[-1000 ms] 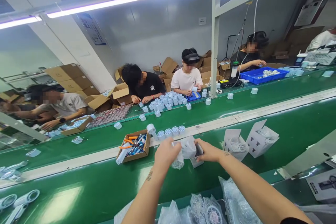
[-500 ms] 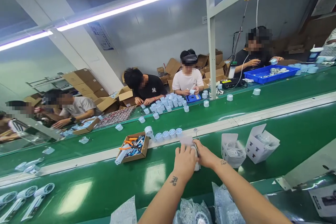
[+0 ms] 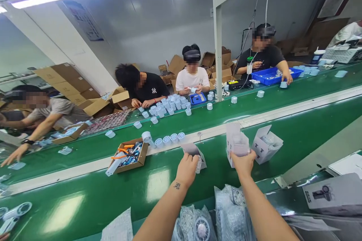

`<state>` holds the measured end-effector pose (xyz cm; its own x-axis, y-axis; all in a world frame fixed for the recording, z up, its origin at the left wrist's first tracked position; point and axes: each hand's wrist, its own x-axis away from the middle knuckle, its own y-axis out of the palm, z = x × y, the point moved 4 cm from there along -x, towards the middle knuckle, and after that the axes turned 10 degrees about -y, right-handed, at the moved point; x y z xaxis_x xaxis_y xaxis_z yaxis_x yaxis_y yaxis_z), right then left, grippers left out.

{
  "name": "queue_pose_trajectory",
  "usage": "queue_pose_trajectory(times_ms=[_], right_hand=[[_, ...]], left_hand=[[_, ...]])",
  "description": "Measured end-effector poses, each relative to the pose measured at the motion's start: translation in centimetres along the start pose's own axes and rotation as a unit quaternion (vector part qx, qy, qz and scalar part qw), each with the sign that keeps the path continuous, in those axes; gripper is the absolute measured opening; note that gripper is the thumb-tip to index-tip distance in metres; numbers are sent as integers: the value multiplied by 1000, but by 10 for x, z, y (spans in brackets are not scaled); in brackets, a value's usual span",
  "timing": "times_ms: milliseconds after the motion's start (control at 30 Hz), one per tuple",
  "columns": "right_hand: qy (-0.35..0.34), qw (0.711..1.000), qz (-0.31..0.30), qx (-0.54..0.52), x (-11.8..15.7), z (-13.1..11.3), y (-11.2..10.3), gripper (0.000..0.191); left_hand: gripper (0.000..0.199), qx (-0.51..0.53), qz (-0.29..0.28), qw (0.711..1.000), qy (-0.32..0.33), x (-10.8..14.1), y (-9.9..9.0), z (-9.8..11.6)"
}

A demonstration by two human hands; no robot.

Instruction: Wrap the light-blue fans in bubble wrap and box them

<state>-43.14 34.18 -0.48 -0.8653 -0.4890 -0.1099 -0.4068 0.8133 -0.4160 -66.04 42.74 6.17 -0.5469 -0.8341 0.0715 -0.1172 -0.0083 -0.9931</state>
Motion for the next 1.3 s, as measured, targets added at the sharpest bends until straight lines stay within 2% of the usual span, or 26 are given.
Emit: queue_pose_trajectory(times_ms=[100,200,300,367,400,467,533,567,600,667,733,800,867,933,1000,1067,1133,1200,1233,1300], right_hand=[[-20,999,-45,17,-3,-3,6,71],[-35,993,-108,24,2,-5,19,62],[-22,989,-146,30,6,-10,26,68],[-9,986,-162,28,12,-20,17,76],[-7,986,-167,22,18,-27,5,77],[-13,986,-167,5,42,-41,-34,65],[-40,985,-168,-17,82,-51,-90,39],[-60,982,-179,-26,106,-51,-120,28],[-114,971,-208,-33,132,-51,-147,22],[-191,954,-232,5,178,-37,-196,17],[-193,965,-163,68,205,-10,-236,12],[-166,975,-53,136,212,14,-265,25],[-168,964,50,200,203,24,-283,33],[-207,936,124,256,186,22,-296,35],[-235,909,183,291,166,18,-310,41],[-198,914,212,282,148,24,-324,58],[-116,952,178,218,134,41,-335,68],[-37,980,102,170,128,60,-336,57],[-15,983,66,171,129,68,-334,49],[-16,978,15,208,134,76,-330,42]], left_hand=[[34,8,-11,1000,-4,-9,-5,7],[34,17,-22,1000,-8,-23,-18,14],[29,23,-14,1000,-7,-23,-40,16],[23,40,4,999,0,-4,-49,21],[21,71,5,997,1,11,-49,27],[26,184,-39,982,-17,53,-32,45],[27,320,-174,929,-68,101,6,71],[37,365,-230,898,-91,123,27,87],[51,392,-258,876,-114,142,45,101],[64,391,-260,867,-170,166,73,121],[62,367,-237,875,-208,172,85,131],[59,361,-236,873,-228,166,88,134],[58,376,-257,854,-252,158,86,134],[56,384,-261,840,-279,151,83,133],[58,369,-248,839,-314,147,78,134],[64,346,-232,839,-351,146,72,136],[67,335,-227,834,-375,147,66,140],[61,329,-222,836,-379,150,60,143],[57,323,-214,842,-376,151,58,144],[50,310,-180,859,-367,153,55,143]])
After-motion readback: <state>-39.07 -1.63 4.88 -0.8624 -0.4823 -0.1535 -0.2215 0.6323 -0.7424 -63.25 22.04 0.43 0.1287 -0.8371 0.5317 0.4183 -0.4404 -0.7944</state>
